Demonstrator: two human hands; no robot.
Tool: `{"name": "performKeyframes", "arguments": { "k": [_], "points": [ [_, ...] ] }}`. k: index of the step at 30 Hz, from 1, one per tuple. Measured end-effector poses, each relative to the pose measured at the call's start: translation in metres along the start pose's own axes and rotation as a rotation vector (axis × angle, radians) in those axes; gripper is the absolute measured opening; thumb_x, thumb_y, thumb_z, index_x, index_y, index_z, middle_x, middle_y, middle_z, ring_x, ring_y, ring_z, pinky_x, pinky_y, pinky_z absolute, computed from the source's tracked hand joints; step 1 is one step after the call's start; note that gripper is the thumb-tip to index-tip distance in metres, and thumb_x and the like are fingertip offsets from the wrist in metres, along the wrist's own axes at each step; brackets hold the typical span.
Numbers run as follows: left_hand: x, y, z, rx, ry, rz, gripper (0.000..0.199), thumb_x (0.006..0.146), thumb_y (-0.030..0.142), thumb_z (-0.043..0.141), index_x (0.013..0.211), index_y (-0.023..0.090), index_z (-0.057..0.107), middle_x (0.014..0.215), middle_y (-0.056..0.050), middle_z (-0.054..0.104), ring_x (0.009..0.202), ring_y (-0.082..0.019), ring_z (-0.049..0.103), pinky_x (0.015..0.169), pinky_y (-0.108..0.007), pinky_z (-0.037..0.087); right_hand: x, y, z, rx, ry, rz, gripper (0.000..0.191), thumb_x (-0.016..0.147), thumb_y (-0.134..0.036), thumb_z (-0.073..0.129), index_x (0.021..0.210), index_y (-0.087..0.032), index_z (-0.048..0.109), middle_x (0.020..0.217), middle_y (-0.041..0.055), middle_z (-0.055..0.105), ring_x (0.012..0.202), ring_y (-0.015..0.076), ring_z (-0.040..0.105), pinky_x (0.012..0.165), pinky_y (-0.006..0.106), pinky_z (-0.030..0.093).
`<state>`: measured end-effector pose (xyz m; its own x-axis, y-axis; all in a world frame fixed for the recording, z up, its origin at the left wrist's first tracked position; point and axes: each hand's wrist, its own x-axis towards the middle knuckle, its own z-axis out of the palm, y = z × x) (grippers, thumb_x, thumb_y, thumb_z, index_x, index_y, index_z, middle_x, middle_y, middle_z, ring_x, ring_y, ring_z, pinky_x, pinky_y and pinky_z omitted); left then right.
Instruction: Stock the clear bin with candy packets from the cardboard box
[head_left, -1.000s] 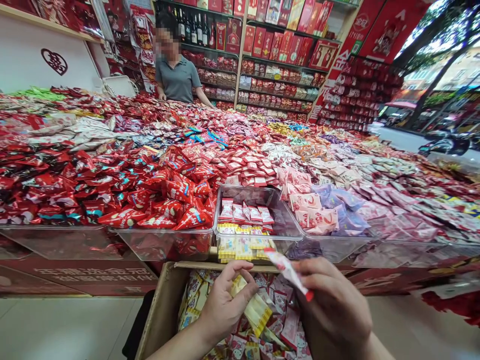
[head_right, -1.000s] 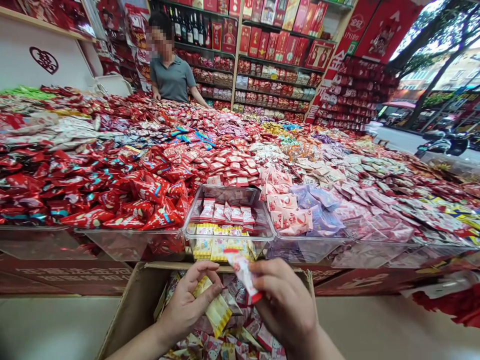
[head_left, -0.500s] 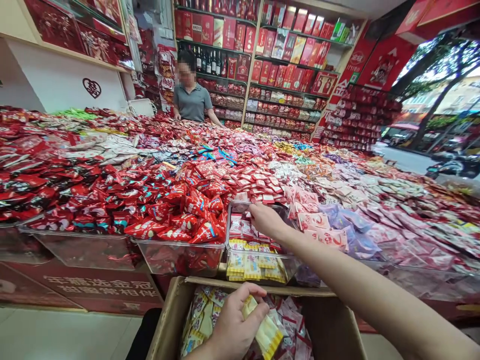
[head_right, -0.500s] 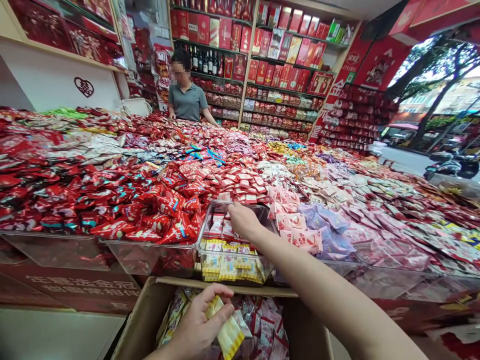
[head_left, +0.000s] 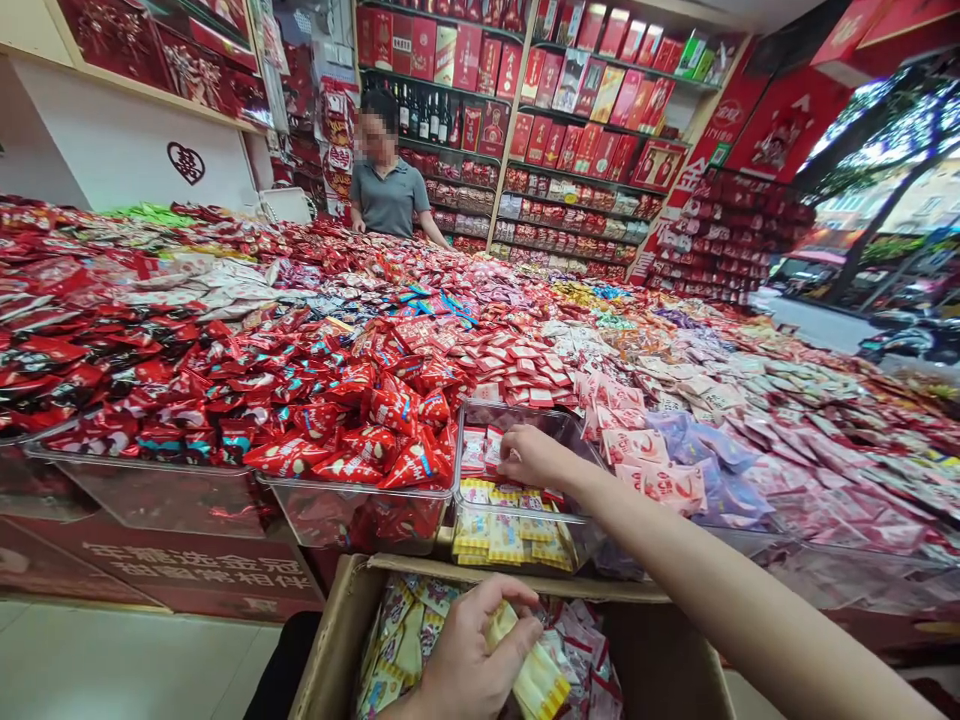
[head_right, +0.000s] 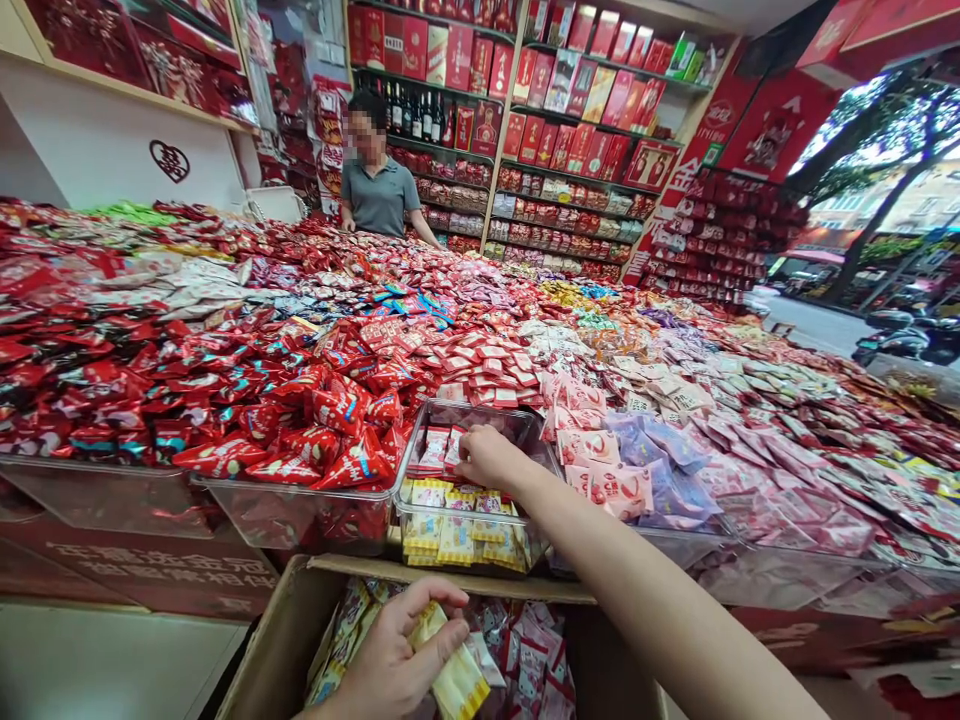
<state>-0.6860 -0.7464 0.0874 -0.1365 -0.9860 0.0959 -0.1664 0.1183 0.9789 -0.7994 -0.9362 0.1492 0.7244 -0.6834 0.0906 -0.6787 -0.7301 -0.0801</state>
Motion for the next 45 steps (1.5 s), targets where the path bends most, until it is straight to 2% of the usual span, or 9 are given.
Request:
{"name": "performKeyframes", "arguments": {
  "k": [3,7,11,14,21,27,33,40,45],
  "points": [
    [0.002,-0.001,-0.002,-0.084,0.067,-0.023,0.016,0.076,0.029,0.056,0.089,0.019,0.059,0.082,-0.003,0.062,0.076,-0.017,0.057,0.069,-0.024,0.044,-0.02,-0.016,-0.023,0.184,0.255,-0.003,0.01,0.076,-0.021,0.055,0.078,-0.012,0.06,0.078,0.0067,0.06,0.074,0.0144,0.053,0.068,0.025,0.041],
    [0.007,0.0,-0.005,-0.18,0.15,-0.035,0.018,0.076,0.028,0.057,0.09,0.018,0.056,0.081,-0.002,0.06,0.078,-0.015,0.056,0.073,-0.024,0.043,-0.09,-0.054,-0.034,0.471,0.485,0.021,0.008,0.081,-0.021,0.049,0.083,-0.016,0.055,0.076,0.0031,0.058,0.07,0.0114,0.053,0.064,0.022,0.042],
    [0.008,0.004,-0.002,-0.237,0.129,-0.039,0.018,0.075,0.026,0.058,0.09,0.018,0.055,0.081,-0.001,0.059,0.078,-0.015,0.056,0.072,-0.023,0.044,-0.16,-0.084,0.004,0.562,0.499,0.221,0.017,0.077,-0.022,0.055,0.093,-0.018,0.054,0.082,0.0057,0.059,0.073,0.0142,0.055,0.065,0.025,0.045],
    [0.007,0.007,0.003,-0.247,0.058,-0.092,0.018,0.073,0.025,0.058,0.09,0.018,0.055,0.082,-0.002,0.059,0.078,-0.015,0.056,0.07,-0.023,0.045,-0.184,-0.089,0.043,0.86,0.368,0.441,0.027,0.077,-0.03,0.056,0.1,-0.016,0.053,0.084,0.0055,0.061,0.069,0.0139,0.056,0.061,0.024,0.046],
    [0.011,0.003,0.008,-0.087,-0.112,-0.135,0.028,0.074,0.026,0.057,0.101,0.018,0.059,0.082,-0.001,0.06,0.079,-0.016,0.057,0.075,-0.026,0.045,-0.188,-0.084,0.068,1.437,0.254,0.617,0.032,0.072,-0.043,0.058,0.061,-0.016,0.046,0.051,-0.0037,0.05,0.046,0.007,0.043,0.044,0.019,0.034],
    [0.016,0.002,0.005,-0.124,-0.274,-0.199,0.025,0.075,0.031,0.057,0.093,0.015,0.064,0.086,-0.006,0.066,0.073,-0.016,0.058,0.066,-0.025,0.047,-0.188,-0.086,0.07,1.653,0.213,0.668,0.035,0.071,-0.048,0.058,0.062,-0.015,0.049,0.048,-0.0028,0.054,0.042,0.0076,0.046,0.044,0.02,0.035],
    [0.015,-0.002,0.008,-0.266,-0.172,-0.26,0.021,0.072,0.032,0.06,0.085,0.014,0.062,0.056,0.001,0.059,0.052,-0.011,0.054,0.052,-0.021,0.045,-0.186,-0.09,0.071,1.858,0.224,0.656,0.035,0.074,-0.05,0.054,0.074,-0.015,0.056,0.058,0.0013,0.06,0.051,0.0101,0.053,0.048,0.021,0.04],
    [0.012,-0.008,0.008,-0.215,-0.176,-0.108,0.023,0.078,0.032,0.055,0.095,0.017,0.062,0.088,-0.005,0.064,0.079,-0.016,0.057,0.071,-0.025,0.045,-0.186,-0.092,0.069,1.873,0.451,0.712,0.028,0.057,-0.025,0.074,0.078,-0.016,0.059,0.078,0.0019,0.062,0.067,0.0113,0.056,0.064,0.025,0.046],
    [0.01,-0.001,0.008,-0.225,-0.201,-0.166,0.034,0.072,0.027,0.062,0.104,0.019,0.055,0.083,-0.002,0.062,0.08,-0.015,0.057,0.074,-0.025,0.044,-0.187,-0.091,0.071,1.85,0.545,0.667,0.03,0.057,-0.022,0.074,0.083,-0.019,0.058,0.084,0.0014,0.06,0.074,0.0126,0.056,0.068,0.026,0.047]
  ]
}}
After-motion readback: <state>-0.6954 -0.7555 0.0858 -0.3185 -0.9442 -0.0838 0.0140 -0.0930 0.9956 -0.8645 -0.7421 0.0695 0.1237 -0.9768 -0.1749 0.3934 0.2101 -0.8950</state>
